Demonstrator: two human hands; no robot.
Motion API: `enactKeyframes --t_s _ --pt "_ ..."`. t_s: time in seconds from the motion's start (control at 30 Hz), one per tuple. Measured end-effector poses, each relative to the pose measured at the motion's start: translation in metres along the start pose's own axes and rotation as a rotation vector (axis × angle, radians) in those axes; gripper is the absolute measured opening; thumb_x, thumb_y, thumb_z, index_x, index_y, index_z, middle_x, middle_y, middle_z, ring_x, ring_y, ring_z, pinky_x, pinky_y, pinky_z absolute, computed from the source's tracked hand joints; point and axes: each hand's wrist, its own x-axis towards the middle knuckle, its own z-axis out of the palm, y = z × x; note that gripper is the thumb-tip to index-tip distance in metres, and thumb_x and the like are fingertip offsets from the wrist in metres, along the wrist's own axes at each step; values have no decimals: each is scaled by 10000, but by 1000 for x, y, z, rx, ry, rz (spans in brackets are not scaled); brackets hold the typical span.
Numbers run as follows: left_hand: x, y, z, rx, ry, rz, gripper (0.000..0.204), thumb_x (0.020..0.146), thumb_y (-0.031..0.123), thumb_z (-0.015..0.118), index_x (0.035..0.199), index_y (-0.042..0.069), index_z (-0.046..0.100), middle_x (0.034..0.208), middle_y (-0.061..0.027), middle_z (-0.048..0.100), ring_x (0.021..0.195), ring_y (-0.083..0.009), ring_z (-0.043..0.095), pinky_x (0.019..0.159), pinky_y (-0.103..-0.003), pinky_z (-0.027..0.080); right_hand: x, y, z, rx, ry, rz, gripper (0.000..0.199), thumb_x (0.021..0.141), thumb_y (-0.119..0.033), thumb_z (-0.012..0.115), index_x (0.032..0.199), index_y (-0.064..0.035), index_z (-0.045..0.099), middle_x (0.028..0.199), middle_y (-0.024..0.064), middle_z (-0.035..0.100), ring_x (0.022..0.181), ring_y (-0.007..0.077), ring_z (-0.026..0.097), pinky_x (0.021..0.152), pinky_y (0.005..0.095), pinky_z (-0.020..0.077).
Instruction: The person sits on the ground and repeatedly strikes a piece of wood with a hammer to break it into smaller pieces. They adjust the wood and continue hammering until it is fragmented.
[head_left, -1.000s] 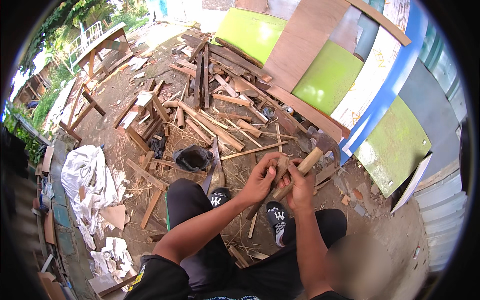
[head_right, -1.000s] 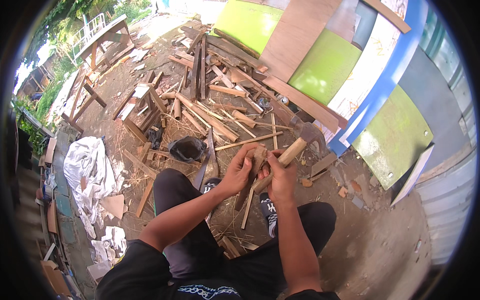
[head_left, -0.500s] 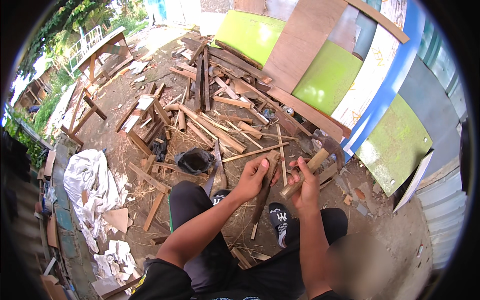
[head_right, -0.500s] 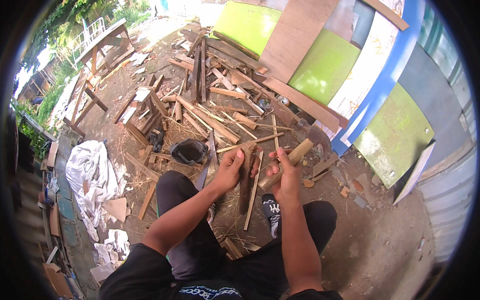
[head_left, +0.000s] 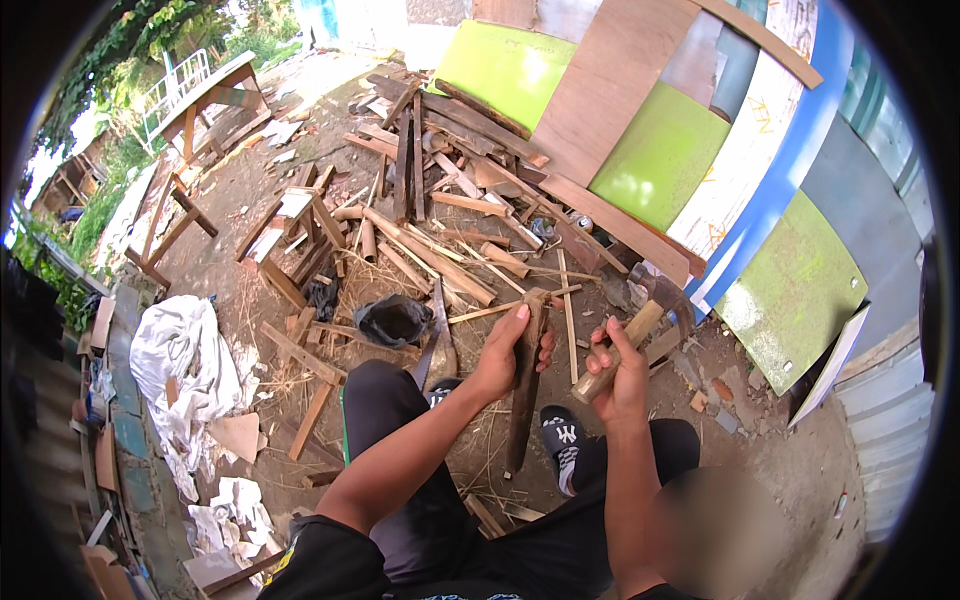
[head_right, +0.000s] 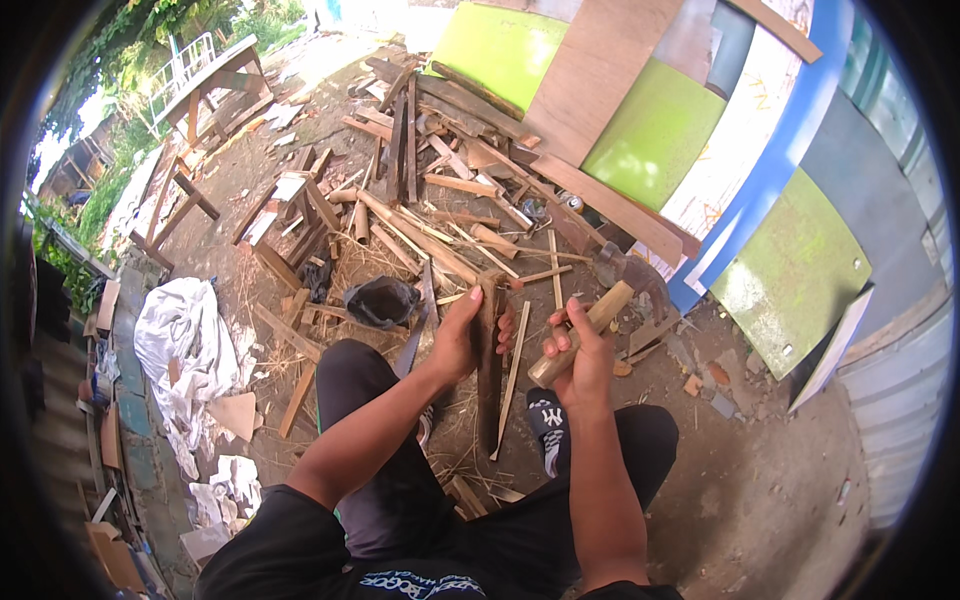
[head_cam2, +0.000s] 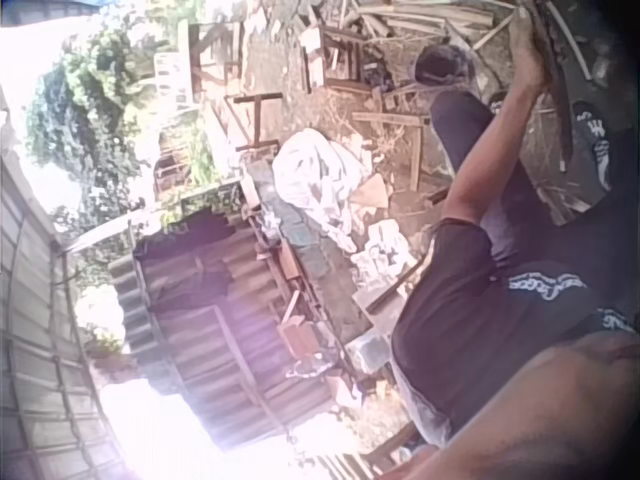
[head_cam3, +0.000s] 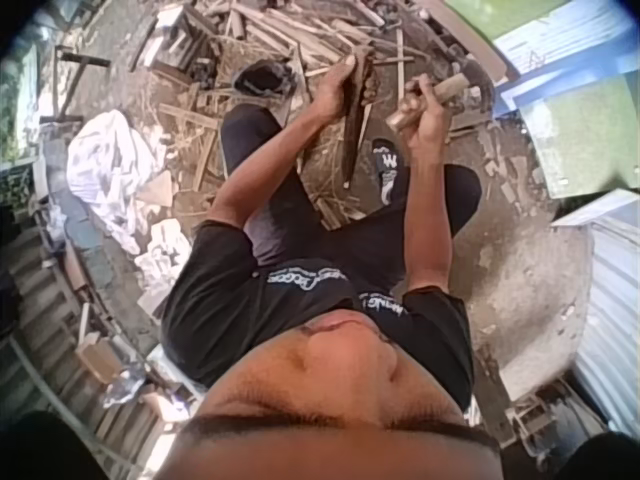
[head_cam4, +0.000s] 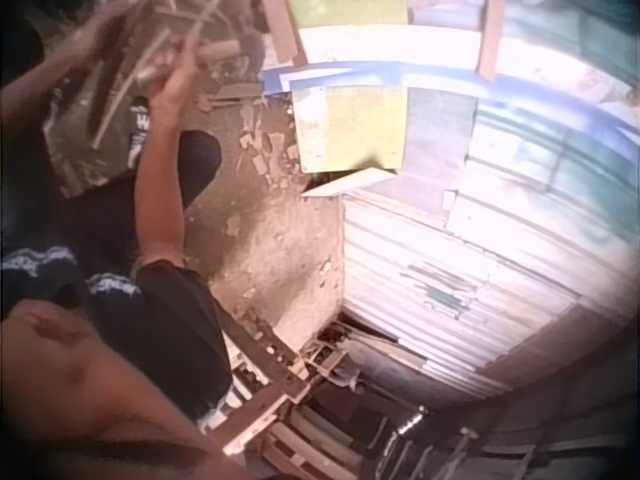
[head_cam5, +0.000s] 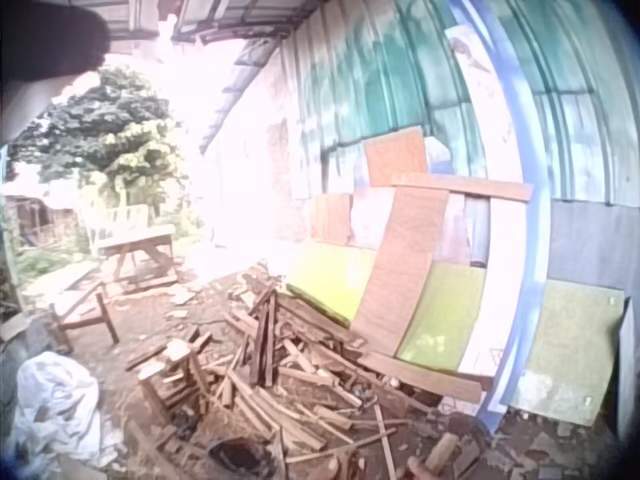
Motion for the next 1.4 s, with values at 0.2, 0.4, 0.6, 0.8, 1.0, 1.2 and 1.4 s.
enactKeyframes --t_s 0.2,0.4,0.6,0.8,1.0,1.2,1.4 --pt "5 -5 -13 185 97 126 439 1104 458 424 1152 42 558 758 -22 522 603 -114 478 531 -260 397 6 -1 -7 17 -7 4 129 988 -137 685 990 -84 568 839 66 609 597 79 497 530 270 449" --pt "15 -3 -18 195 324 220 368 1103 405 464 1147 54 563 788 -26 580 617 -107 528 540 -256 438 3 -2 4 11 10 -15 142 992 -161 689 987 -86 568 831 53 604 590 57 494 508 221 435" --pt "18 2 -2 310 427 459 264 1078 252 561 1244 47 556 893 -46 679 634 -91 590 564 -253 497 18 -9 3 138 -89 32 194 1026 -193 651 944 -55 541 841 64 595 587 46 499 504 196 454" --pt "-4 23 20 217 534 620 269 1011 124 670 1219 18 537 864 5 640 743 -50 539 680 -227 449 42 -4 8 230 -183 15 188 1031 -148 641 935 -39 520 841 78 591 608 52 498 519 196 462" --pt "-53 53 55 387 586 724 342 935 52 752 1149 39 486 884 -24 649 790 -68 573 699 -242 475 44 7 19 265 -256 74 199 1011 -167 676 926 -44 544 831 52 579 622 72 496 574 198 451" --pt "-111 120 66 468 581 856 270 1047 152 607 1193 43 407 1031 -153 705 906 -168 689 806 -317 573 68 39 30 262 -278 121 162 1010 -148 667 931 -46 568 783 28 565 629 70 483 595 210 449" --pt "-179 168 64 663 724 991 284 1087 278 539 1183 49 402 955 -99 648 787 -147 623 716 -285 529 62 86 67 184 -313 277 217 998 -190 689 871 -51 582 696 1 514 634 82 504 594 207 425"
